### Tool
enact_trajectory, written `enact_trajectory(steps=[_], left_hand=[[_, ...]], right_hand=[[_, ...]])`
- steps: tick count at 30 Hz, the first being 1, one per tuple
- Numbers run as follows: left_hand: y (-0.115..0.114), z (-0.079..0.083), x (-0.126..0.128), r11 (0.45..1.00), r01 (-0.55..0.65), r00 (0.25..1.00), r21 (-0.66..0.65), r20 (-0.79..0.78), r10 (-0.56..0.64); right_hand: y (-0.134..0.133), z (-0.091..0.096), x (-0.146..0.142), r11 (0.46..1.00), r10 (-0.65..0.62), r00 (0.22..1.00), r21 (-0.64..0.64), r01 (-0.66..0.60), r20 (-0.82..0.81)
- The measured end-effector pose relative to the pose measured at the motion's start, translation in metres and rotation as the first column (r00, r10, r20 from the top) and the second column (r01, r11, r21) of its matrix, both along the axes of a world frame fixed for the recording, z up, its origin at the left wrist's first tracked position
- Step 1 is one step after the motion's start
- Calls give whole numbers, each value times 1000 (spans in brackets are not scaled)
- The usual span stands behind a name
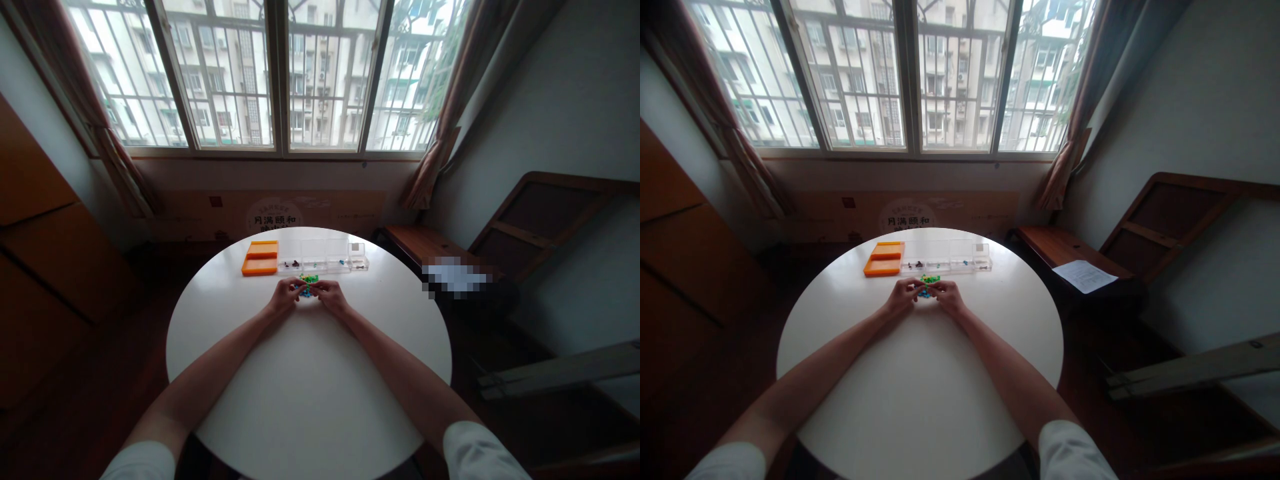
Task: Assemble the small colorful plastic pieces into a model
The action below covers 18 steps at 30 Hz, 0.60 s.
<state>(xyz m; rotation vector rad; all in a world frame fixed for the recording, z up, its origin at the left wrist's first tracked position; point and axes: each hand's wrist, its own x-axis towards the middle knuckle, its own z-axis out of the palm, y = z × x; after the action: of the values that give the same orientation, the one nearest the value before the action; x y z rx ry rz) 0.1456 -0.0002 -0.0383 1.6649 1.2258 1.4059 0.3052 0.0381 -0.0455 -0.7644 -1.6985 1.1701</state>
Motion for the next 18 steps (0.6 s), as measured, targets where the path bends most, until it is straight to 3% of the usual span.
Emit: enact_trajectory(steps=[18], left_hand=[[-2,1,-1,999,33,998,-17,-57,-34]], right_hand=[[-1,0,-2,1000,-16,1000,-18,16,1]])
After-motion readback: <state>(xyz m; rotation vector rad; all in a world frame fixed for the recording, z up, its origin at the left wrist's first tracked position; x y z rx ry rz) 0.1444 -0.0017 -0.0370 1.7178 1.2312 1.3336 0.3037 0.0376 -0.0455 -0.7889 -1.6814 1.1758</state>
